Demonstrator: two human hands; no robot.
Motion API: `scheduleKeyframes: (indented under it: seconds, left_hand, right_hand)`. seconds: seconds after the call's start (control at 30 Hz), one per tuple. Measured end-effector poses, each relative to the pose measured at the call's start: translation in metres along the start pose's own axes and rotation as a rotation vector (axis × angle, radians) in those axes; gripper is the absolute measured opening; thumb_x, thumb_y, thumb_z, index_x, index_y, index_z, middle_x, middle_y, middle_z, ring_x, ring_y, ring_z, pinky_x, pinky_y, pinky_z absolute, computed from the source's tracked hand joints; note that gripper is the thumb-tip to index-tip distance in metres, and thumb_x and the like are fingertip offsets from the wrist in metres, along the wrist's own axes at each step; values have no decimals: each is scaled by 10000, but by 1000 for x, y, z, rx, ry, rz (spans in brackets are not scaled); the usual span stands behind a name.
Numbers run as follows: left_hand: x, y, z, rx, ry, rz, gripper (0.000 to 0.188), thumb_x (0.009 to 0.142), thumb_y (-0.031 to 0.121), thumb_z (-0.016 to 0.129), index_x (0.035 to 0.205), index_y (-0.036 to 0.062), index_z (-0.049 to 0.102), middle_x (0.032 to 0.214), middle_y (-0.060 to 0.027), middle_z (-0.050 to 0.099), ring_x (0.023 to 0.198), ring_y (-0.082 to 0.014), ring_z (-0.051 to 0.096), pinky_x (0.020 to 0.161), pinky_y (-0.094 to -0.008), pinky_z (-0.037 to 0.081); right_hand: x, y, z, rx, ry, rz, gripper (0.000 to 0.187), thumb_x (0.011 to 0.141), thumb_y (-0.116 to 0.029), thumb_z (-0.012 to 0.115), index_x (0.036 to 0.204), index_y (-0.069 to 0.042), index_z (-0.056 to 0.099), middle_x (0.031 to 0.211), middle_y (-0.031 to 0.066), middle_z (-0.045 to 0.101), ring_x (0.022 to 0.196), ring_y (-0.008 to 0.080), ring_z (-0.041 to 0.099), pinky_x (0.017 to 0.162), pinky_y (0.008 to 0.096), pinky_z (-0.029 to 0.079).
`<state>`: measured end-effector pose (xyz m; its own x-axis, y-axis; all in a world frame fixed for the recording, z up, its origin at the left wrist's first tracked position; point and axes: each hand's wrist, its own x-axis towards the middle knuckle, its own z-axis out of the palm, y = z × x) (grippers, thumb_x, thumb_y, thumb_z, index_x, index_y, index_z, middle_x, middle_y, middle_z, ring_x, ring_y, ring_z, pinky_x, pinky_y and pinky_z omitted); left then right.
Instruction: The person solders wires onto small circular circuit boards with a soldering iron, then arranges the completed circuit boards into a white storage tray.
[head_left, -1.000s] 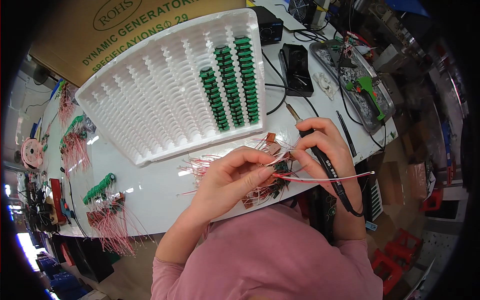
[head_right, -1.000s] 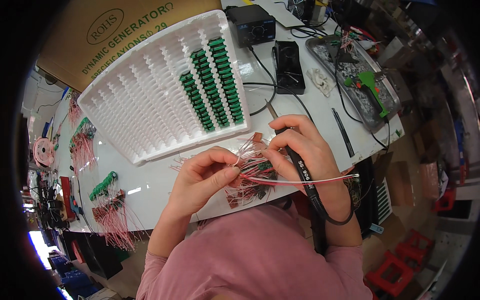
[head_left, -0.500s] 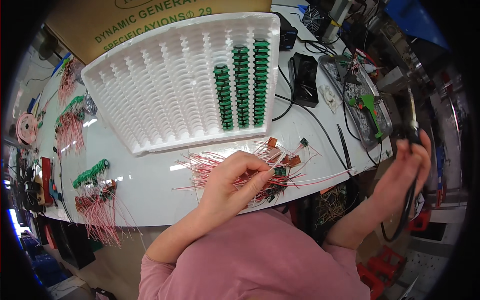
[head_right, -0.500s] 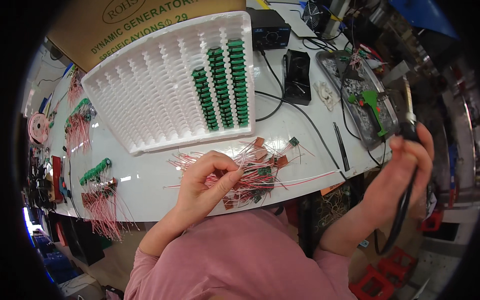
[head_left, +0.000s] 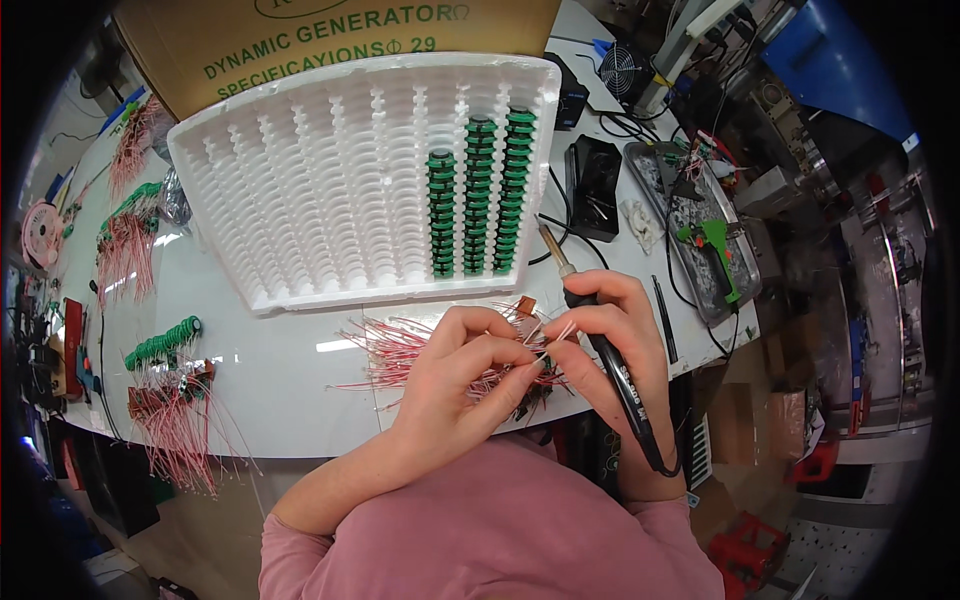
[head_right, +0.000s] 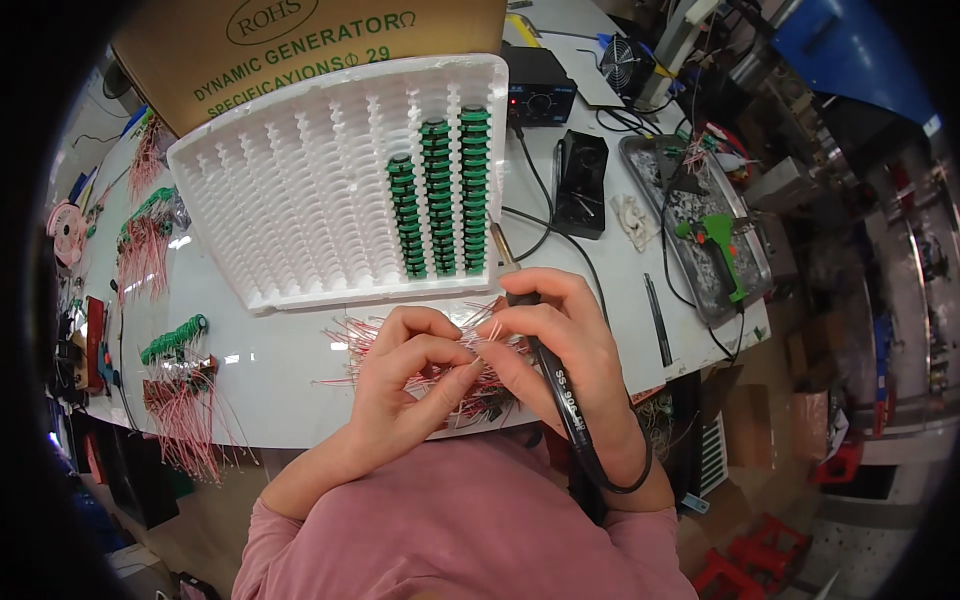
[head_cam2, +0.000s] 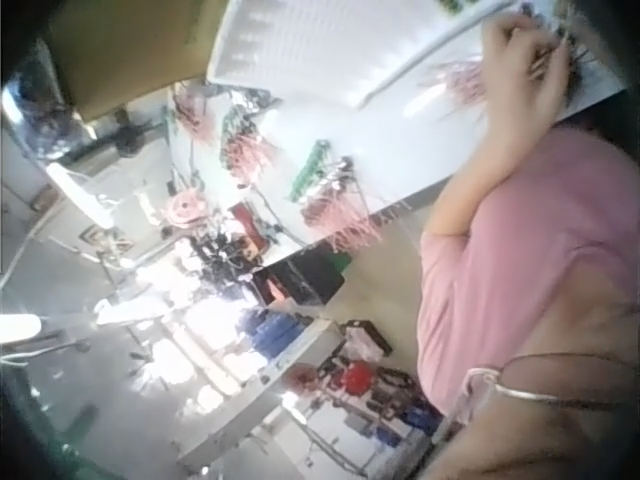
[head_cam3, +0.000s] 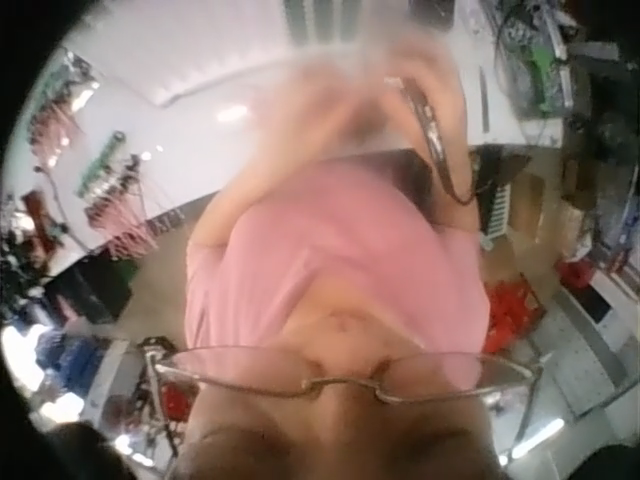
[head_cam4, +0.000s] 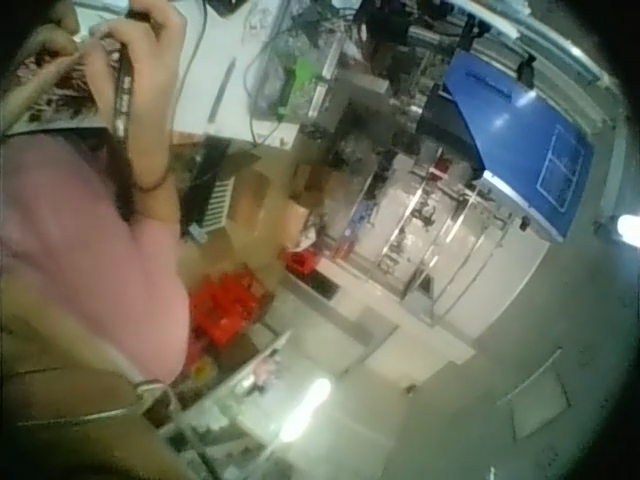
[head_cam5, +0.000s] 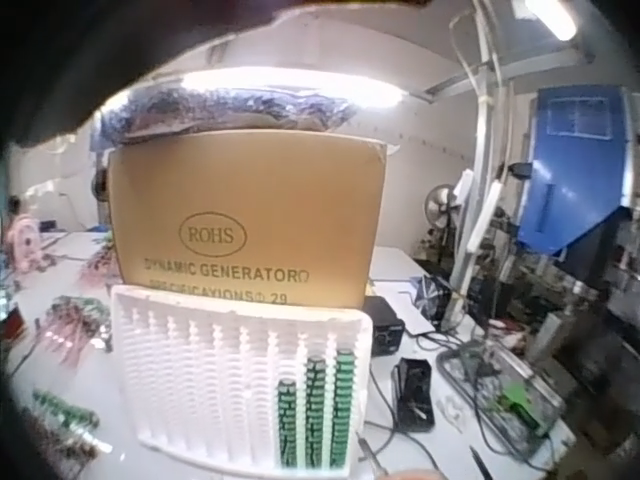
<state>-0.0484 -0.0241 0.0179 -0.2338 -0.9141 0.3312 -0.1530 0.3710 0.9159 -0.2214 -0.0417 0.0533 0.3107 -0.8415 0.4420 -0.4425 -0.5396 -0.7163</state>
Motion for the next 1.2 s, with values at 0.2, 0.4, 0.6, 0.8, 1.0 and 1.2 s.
scheduleKeyframes:
  seconds: [0.2,0.4,0.6,0.8,1.0,1.2]
  left_hand:
    - [16,-5,-2,249,52,180,198,750,46,636,935,39,564,962,-91,543,836,-166,544,594,-247,450]
    - [36,6,-3,-141,-154,-186,284,787,79,617,1033,26,484,827,-53,612,699,-97,587,588,-201,445]
    - [46,-3,-1,-497,-224,-426,188,839,93,576,990,-11,535,866,-37,614,737,-44,567,653,-170,463]
    - [55,-5,0,-537,-227,-483,191,847,104,567,994,-17,569,880,-39,611,785,-47,570,674,-175,466]
    - [60,-11,1,-601,-213,-452,190,865,98,537,1006,-29,535,899,-52,598,811,-67,571,710,-185,464]
    - [61,-14,-2,-689,-209,-483,190,882,105,507,1012,-33,515,899,-69,589,819,-84,571,721,-198,468]
  right_hand:
    - [6,9,4,32,-38,-5,221,661,23,685,854,-41,599,1049,111,487,815,183,543,696,264,444]
    - [13,8,-3,78,28,43,142,688,-47,685,813,-66,620,1062,109,483,904,186,496,766,286,406]
    - [22,24,-7,45,28,11,127,691,-66,691,783,-52,604,1074,111,475,882,179,494,756,278,403]
    - [30,33,-9,69,50,44,135,697,-87,693,766,-34,590,1077,112,468,869,171,489,735,263,404]
    - [38,41,-8,35,79,-54,169,655,-16,709,770,-39,587,1031,121,493,776,175,515,651,268,424]
    - [42,41,-6,19,88,-58,168,654,0,703,768,-41,587,1039,120,492,767,170,513,648,259,421]
